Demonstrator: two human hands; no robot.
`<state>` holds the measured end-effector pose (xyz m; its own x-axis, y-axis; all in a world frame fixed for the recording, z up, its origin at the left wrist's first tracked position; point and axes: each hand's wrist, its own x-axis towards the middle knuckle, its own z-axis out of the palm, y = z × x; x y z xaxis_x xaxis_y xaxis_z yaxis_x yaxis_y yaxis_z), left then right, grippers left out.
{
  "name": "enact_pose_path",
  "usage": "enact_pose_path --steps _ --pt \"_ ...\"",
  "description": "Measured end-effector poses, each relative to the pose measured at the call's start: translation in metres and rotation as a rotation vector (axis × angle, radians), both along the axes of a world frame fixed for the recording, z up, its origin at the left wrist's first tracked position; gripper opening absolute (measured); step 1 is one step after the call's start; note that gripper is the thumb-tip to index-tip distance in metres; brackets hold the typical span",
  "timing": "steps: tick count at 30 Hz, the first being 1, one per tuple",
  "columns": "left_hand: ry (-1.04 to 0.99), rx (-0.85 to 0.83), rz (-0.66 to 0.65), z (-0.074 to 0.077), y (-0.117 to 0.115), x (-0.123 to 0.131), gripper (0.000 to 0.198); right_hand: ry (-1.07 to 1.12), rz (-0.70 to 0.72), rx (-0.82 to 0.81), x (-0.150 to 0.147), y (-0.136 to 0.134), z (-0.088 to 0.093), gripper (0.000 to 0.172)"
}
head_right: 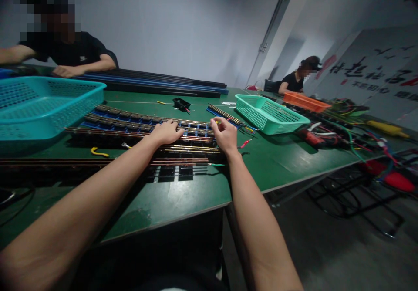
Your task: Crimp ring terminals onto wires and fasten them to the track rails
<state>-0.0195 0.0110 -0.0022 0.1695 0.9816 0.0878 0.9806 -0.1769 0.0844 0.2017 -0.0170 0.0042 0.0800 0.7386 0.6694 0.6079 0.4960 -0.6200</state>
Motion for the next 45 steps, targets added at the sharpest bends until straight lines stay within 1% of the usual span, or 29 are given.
enact_pose_path --steps 2,4,8,11,13,15,19,21,23,27,30,38,45 --pt "-0.002 0.002 -0.005 0.000 0.000 0.000 0.067 0.124 -0.015 0.008 0.002 0.004 0.000 0.035" --pt "-0.002 0.002 -0.008 0.001 -0.001 -0.001 0.067 0.270 0.001 0.003 0.005 0.008 0.001 0.039" --pt "0.007 -0.004 -0.004 0.000 -0.001 -0.001 0.067 0.570 0.011 -0.057 0.013 0.014 0.001 0.045" --pt "0.006 -0.005 -0.002 0.001 -0.001 0.000 0.067 0.676 0.042 -0.086 0.017 0.017 0.003 0.047" --pt "0.006 -0.007 -0.002 0.001 -0.002 0.000 0.066 0.672 0.079 -0.079 0.018 0.017 0.004 0.047" --pt "0.008 -0.010 0.001 0.002 -0.002 0.001 0.066 0.614 0.095 -0.050 0.017 0.016 0.006 0.048" --pt "0.011 -0.021 0.005 0.004 -0.003 0.001 0.065 0.390 0.095 0.080 0.014 0.006 0.009 0.057" --pt "0.010 -0.020 0.006 0.003 -0.003 0.000 0.065 0.299 0.065 0.164 0.013 -0.002 0.011 0.054" --pt "0.007 -0.014 0.004 0.002 -0.002 0.000 0.066 0.259 0.015 0.227 0.013 -0.011 0.012 0.047" --pt "0.005 -0.008 0.001 0.000 -0.001 0.000 0.067 0.302 -0.068 0.289 0.017 -0.024 0.013 0.042" --pt "0.006 0.001 -0.003 0.000 0.000 0.000 0.067 0.356 -0.097 0.289 0.021 -0.027 0.014 0.041" --pt "0.007 0.003 -0.006 0.001 -0.001 0.000 0.065 0.389 -0.114 0.221 0.026 -0.019 0.010 0.043" --pt "0.003 -0.007 0.002 0.002 -0.002 0.001 0.065 0.379 -0.099 0.265 0.023 -0.022 0.011 0.043"
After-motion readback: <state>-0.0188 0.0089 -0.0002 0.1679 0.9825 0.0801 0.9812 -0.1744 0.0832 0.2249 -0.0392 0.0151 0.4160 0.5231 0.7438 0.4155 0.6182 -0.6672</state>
